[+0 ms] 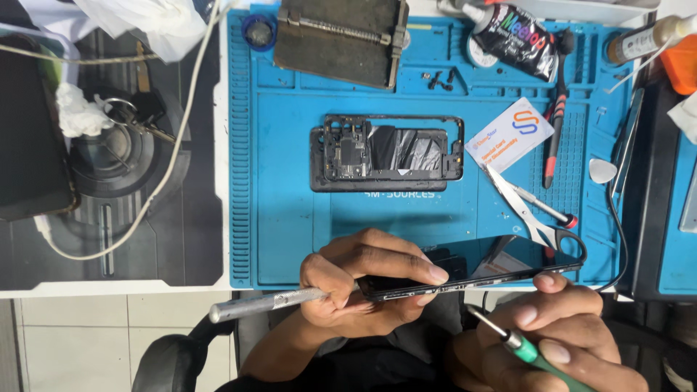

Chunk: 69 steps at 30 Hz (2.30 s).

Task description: The person uses a soldering iron to work on the edge of a disassembled smartphone held flat on a blue repair mat. They periodically dip the iron tip into a spool of solder wire, touch the tip to the phone's edge, and at one point brush the phone with a small brush before resuming soldering.

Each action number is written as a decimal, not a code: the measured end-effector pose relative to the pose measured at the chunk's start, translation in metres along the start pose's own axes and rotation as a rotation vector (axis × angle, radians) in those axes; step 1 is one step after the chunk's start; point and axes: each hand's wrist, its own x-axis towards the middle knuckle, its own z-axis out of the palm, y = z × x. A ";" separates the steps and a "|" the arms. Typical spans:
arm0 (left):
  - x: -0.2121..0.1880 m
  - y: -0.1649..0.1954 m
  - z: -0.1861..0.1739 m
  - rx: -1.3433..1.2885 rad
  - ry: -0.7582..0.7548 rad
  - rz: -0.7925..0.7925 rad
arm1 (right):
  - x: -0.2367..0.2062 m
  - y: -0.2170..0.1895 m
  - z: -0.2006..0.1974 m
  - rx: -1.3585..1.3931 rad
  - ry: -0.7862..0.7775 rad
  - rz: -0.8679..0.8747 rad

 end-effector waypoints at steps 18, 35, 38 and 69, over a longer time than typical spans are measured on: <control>0.000 -0.001 0.004 0.020 0.075 -0.168 | 0.073 -0.025 0.015 -0.106 -0.429 0.012; 0.002 0.022 -0.009 0.267 0.077 -0.145 | 0.049 -0.007 0.004 0.102 -0.474 -0.037; 0.007 0.023 -0.017 0.283 0.052 -0.258 | 0.048 -0.004 0.005 0.126 -0.469 -0.043; 0.033 0.026 -0.038 0.446 0.117 -0.401 | 0.040 0.022 0.009 0.198 -0.479 0.029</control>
